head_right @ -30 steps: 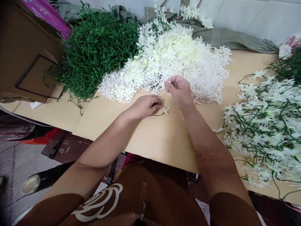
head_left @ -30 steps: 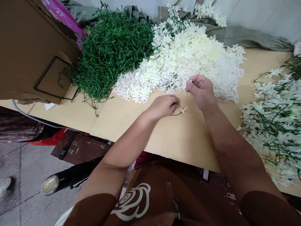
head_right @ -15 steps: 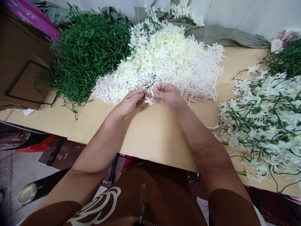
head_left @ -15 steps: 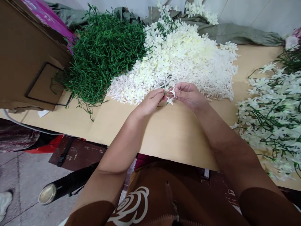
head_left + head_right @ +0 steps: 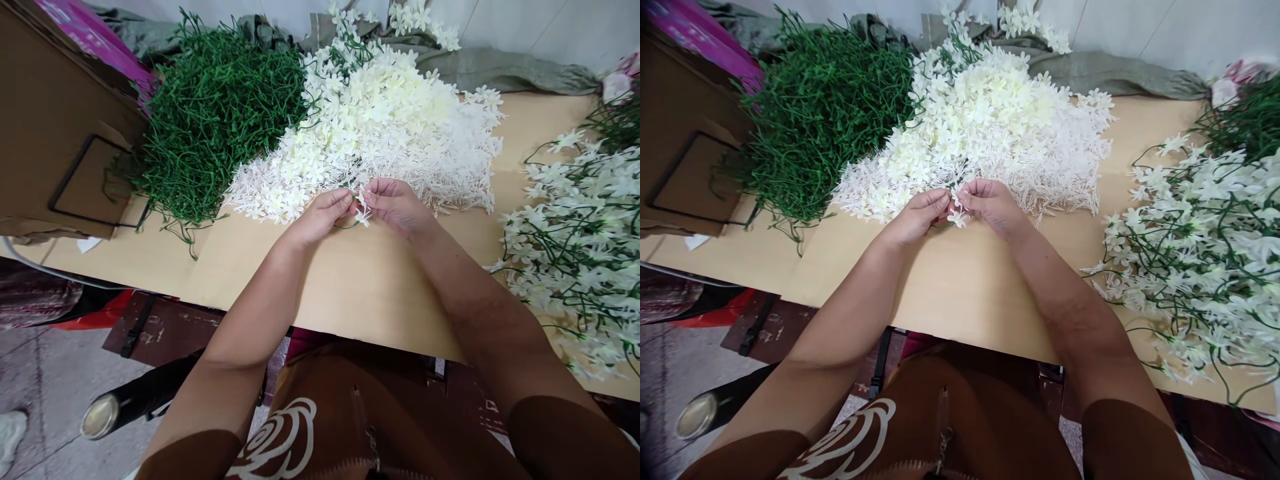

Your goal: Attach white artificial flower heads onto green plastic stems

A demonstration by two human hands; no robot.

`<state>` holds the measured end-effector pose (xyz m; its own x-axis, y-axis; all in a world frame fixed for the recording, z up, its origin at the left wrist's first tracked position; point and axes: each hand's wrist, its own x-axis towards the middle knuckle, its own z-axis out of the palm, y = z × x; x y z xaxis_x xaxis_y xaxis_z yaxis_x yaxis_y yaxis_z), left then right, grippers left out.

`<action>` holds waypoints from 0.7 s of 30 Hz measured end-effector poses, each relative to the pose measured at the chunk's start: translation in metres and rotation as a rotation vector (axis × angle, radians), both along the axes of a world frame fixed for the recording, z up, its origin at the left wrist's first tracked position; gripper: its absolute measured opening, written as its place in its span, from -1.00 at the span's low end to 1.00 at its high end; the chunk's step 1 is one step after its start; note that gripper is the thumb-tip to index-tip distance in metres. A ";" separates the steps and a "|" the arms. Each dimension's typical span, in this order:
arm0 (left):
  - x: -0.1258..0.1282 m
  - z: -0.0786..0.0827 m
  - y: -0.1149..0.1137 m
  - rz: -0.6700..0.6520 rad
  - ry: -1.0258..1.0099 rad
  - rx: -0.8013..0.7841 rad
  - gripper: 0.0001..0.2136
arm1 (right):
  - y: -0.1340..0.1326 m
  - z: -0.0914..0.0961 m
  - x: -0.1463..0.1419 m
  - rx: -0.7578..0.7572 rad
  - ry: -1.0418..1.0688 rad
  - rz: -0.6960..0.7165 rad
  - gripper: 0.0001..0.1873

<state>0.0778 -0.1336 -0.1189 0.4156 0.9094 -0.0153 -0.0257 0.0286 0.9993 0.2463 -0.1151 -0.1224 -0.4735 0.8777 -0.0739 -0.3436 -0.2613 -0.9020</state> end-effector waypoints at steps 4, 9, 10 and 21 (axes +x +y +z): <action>-0.001 0.000 0.001 -0.048 0.010 0.004 -0.49 | -0.001 0.001 0.000 -0.020 -0.002 -0.014 -0.56; -0.002 -0.001 0.002 -0.038 0.043 0.011 -0.48 | 0.000 -0.001 -0.002 -0.025 -0.029 -0.040 -0.51; -0.002 -0.001 0.002 -0.036 0.048 0.019 -0.48 | 0.001 -0.001 -0.003 -0.021 -0.036 -0.041 -0.50; -0.004 -0.012 0.005 -0.002 0.097 0.065 -0.46 | -0.002 -0.011 -0.011 0.038 -0.068 -0.081 -0.46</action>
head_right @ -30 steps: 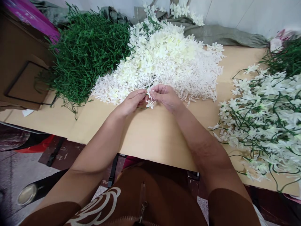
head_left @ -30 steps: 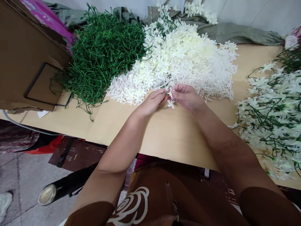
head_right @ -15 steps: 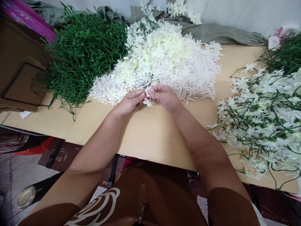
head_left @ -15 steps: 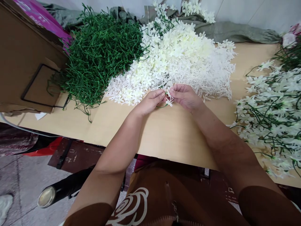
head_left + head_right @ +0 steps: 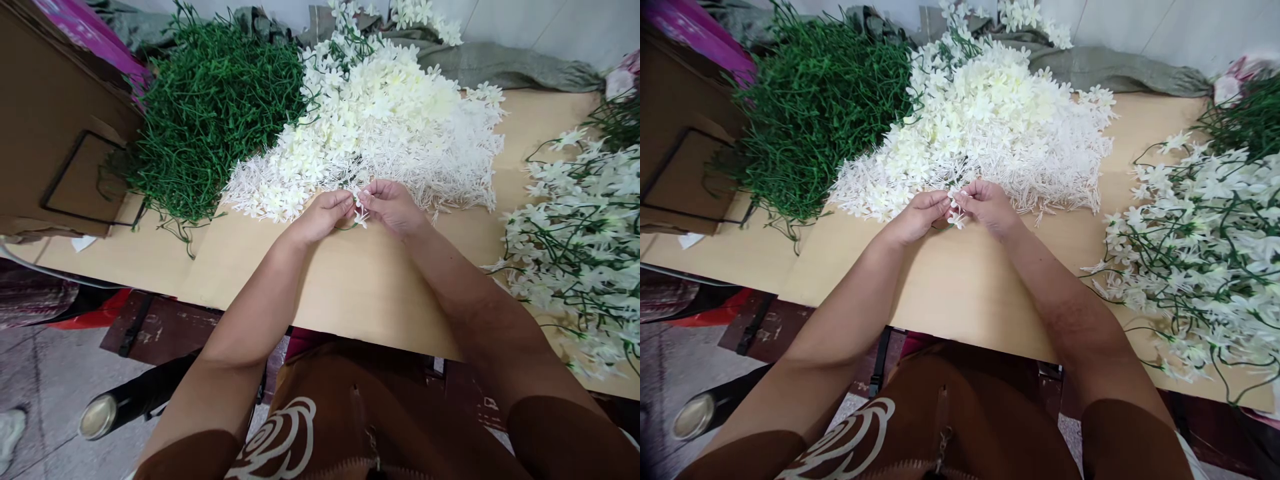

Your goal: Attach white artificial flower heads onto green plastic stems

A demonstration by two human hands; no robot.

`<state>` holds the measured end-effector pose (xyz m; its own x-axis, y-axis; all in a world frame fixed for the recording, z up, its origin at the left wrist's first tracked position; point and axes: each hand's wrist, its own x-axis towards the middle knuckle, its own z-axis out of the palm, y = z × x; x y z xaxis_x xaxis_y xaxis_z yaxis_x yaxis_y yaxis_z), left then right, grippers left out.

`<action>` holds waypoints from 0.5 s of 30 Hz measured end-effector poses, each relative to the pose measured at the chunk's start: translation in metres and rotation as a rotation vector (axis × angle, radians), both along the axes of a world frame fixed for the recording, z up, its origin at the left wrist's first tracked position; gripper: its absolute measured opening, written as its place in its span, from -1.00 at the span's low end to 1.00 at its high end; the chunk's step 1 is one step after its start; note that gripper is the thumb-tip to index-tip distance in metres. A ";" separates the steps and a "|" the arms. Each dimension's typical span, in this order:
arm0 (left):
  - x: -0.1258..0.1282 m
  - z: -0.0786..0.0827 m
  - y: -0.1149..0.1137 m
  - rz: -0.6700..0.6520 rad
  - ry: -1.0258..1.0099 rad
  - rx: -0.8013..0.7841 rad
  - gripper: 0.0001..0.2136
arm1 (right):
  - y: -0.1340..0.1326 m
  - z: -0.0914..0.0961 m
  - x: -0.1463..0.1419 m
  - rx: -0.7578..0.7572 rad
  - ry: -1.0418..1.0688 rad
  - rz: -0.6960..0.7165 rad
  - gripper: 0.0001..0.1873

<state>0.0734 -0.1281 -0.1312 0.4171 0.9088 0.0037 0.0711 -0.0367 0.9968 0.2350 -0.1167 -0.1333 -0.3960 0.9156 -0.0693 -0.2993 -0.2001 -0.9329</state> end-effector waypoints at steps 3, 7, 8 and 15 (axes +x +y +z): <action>0.001 0.001 -0.001 -0.004 0.008 -0.009 -0.48 | 0.000 -0.004 -0.003 0.008 -0.008 -0.059 -0.48; 0.002 0.001 -0.001 -0.026 0.009 -0.033 -0.49 | -0.001 -0.005 -0.004 0.018 -0.021 -0.062 -0.50; 0.001 0.000 -0.001 -0.023 0.019 -0.026 -0.50 | -0.001 -0.005 -0.004 0.019 -0.025 -0.049 -0.50; -0.002 -0.002 0.003 -0.025 0.119 0.064 -0.51 | 0.000 -0.002 0.001 0.007 -0.042 0.059 -0.48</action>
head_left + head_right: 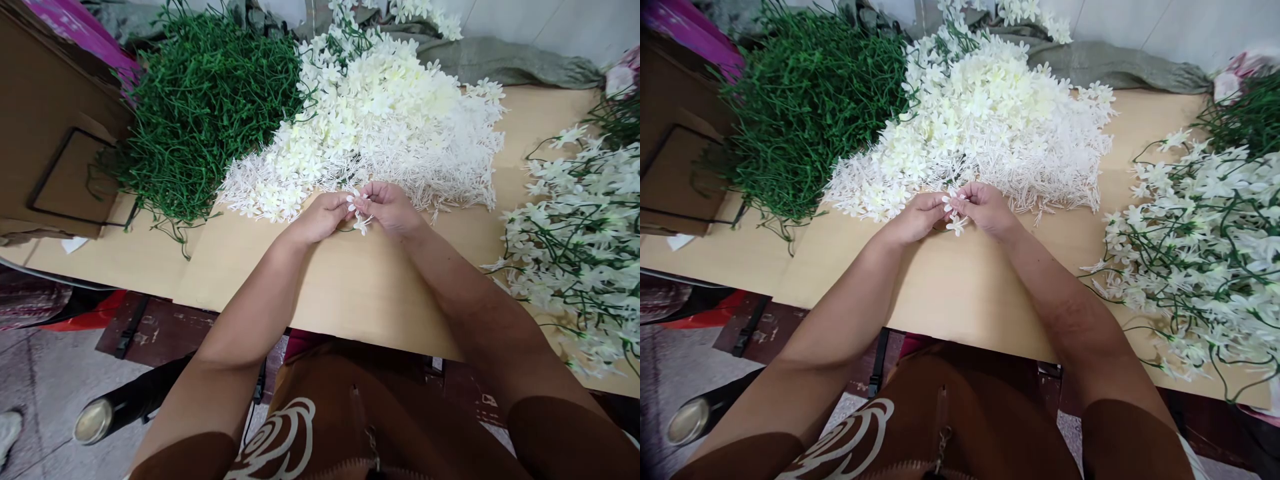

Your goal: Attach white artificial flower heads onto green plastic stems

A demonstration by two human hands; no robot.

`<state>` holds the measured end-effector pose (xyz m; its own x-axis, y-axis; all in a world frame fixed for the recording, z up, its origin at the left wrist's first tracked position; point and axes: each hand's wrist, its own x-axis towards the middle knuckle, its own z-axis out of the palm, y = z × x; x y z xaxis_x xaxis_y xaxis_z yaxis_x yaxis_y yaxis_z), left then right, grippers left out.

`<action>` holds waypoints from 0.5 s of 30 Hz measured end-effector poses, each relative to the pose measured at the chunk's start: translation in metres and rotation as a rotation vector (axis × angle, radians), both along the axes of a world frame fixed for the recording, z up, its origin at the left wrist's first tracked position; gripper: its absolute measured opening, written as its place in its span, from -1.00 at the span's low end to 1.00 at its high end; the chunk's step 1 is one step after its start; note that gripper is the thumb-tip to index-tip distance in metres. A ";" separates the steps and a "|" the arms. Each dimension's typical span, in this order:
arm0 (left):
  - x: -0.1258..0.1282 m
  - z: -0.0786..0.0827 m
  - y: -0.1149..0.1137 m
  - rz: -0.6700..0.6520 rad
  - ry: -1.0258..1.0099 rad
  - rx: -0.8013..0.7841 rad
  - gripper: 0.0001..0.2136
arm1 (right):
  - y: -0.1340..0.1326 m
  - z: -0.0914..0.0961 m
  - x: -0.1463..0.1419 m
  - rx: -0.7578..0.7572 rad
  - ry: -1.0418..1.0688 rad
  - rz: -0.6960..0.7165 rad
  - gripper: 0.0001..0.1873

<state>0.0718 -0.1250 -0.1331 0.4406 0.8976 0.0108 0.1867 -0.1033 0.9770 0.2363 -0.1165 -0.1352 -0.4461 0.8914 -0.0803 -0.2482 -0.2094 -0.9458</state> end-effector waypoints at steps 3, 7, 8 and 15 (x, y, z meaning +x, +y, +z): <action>0.000 0.002 -0.001 -0.048 -0.059 -0.056 -0.45 | 0.002 0.000 0.003 -0.030 0.067 0.055 -0.52; 0.002 0.006 -0.002 -0.074 -0.133 -0.105 -0.44 | 0.003 0.000 0.008 -0.108 0.165 0.081 -0.58; 0.003 0.007 -0.003 -0.072 -0.148 -0.110 -0.44 | 0.003 0.000 0.009 -0.123 0.178 0.085 -0.60; 0.006 0.011 -0.003 -0.044 -0.234 -0.153 -0.45 | 0.005 0.002 0.015 -0.178 0.179 0.123 -0.67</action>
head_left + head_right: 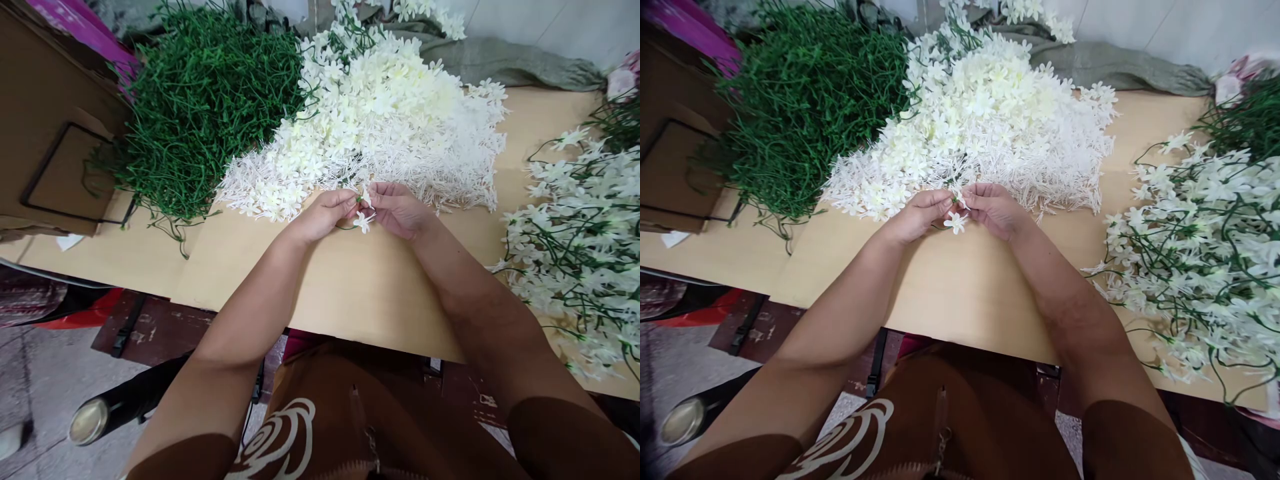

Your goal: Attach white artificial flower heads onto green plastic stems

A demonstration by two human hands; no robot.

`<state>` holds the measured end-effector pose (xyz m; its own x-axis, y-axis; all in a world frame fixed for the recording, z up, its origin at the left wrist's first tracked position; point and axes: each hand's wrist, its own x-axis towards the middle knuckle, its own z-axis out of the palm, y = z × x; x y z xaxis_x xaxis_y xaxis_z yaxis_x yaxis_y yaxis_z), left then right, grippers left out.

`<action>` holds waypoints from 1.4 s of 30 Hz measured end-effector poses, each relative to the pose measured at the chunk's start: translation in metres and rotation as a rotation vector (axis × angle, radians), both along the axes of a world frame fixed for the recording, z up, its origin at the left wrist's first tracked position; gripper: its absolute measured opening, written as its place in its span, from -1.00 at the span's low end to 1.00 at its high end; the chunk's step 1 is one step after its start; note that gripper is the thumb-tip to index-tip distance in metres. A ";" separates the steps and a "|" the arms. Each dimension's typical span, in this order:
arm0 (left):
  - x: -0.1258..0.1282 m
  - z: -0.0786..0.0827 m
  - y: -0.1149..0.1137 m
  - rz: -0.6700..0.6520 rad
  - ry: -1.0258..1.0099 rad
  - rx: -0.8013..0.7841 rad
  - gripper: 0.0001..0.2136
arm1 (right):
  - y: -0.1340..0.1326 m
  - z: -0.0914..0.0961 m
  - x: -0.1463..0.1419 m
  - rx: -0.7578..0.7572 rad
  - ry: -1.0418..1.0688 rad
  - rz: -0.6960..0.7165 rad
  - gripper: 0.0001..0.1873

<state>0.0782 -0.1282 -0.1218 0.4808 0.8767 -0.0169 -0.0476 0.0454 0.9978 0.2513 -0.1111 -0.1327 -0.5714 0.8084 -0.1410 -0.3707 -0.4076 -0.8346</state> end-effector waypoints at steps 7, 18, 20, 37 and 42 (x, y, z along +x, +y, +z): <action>-0.002 0.000 0.001 0.009 0.007 -0.021 -0.47 | -0.003 0.002 -0.002 -0.019 0.029 -0.029 -0.64; -0.005 -0.005 0.001 0.005 0.027 0.019 -0.48 | -0.006 0.004 -0.010 -0.003 0.027 -0.072 -0.58; -0.005 -0.005 0.001 0.006 0.039 0.018 -0.48 | -0.005 0.005 -0.010 0.003 0.020 -0.080 -0.57; -0.004 -0.009 0.002 0.014 0.095 0.041 -0.49 | -0.003 0.000 -0.013 0.122 -0.117 -0.093 -0.48; -0.003 -0.011 0.001 0.017 0.110 0.066 -0.51 | -0.004 -0.003 -0.014 0.160 -0.137 -0.113 -0.46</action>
<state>0.0748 -0.1274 -0.1331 0.4643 0.8856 -0.0105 0.0620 -0.0206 0.9979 0.2376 -0.1149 -0.1355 -0.4608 0.8843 -0.0761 -0.2855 -0.2289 -0.9306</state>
